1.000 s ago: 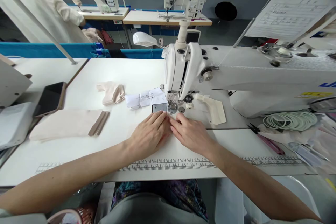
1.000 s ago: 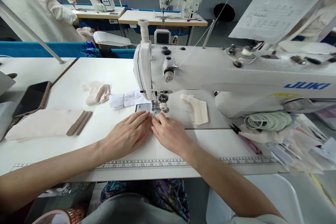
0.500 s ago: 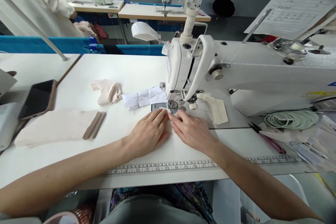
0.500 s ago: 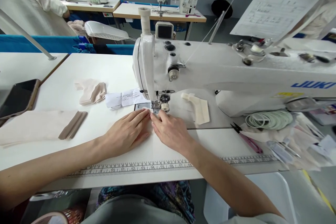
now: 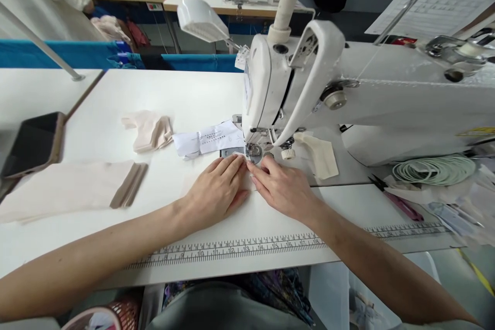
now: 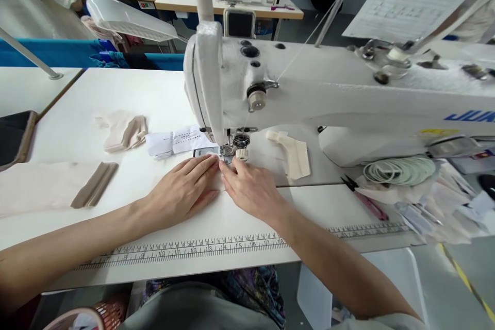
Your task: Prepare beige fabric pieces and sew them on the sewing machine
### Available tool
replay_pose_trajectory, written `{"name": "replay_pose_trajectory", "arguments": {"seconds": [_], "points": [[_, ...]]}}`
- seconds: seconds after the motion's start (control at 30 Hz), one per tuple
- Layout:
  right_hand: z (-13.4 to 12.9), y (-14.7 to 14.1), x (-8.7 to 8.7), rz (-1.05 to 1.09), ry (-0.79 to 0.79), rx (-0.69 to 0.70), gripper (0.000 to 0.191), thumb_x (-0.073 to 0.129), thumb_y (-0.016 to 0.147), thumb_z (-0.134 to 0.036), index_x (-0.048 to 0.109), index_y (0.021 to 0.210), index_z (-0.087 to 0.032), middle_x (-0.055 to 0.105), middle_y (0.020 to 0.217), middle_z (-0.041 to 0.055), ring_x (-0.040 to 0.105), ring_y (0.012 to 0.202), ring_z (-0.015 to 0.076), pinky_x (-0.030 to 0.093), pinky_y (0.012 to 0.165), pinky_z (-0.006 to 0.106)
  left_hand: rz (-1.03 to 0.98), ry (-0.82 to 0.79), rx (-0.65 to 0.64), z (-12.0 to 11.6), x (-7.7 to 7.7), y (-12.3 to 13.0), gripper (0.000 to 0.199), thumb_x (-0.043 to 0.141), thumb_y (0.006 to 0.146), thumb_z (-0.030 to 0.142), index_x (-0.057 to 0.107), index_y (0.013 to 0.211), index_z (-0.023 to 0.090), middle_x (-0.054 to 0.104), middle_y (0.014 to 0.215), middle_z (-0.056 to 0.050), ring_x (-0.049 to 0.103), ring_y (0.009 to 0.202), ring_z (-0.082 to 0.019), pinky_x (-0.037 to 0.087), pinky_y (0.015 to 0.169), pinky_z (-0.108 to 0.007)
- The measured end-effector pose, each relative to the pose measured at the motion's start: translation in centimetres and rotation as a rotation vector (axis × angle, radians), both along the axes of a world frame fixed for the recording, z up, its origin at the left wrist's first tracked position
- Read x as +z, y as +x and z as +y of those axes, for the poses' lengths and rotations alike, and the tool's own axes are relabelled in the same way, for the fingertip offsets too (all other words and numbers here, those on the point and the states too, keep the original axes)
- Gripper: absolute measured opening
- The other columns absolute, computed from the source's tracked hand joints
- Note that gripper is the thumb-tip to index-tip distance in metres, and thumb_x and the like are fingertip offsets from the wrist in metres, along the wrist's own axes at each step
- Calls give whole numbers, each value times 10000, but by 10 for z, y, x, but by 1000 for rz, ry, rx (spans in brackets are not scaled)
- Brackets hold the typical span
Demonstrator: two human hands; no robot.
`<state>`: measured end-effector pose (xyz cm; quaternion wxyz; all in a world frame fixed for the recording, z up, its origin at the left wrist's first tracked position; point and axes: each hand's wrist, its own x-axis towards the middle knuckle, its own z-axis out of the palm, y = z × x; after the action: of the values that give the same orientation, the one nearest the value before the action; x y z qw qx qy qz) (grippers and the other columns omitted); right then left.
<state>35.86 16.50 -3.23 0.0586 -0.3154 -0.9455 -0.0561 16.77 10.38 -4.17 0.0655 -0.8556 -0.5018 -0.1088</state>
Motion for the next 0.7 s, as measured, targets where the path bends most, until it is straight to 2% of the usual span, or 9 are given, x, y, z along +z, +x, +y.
{"name": "replay_pose_trajectory", "arguments": {"seconds": [0.5, 0.7], "points": [[1, -2, 1, -4, 2, -18, 418, 320, 1051, -312, 560, 1376, -204, 628, 951, 62, 581, 650, 128, 325, 490, 283, -16, 7, -9, 4, -1, -2, 487, 417, 980, 347, 547, 1283, -11, 530, 1376, -246, 470, 1319, -356, 433, 1072, -476], [1, -3, 1, -15, 29, -33, 410, 320, 1056, -313, 564, 1373, -223, 635, 969, 56, 576, 648, 120, 320, 494, 278, 20, 62, -36, 6, 0, -2, 481, 445, 969, 327, 562, 1260, -38, 557, 1344, -248, 495, 1292, -361, 464, 1049, -468]]}}
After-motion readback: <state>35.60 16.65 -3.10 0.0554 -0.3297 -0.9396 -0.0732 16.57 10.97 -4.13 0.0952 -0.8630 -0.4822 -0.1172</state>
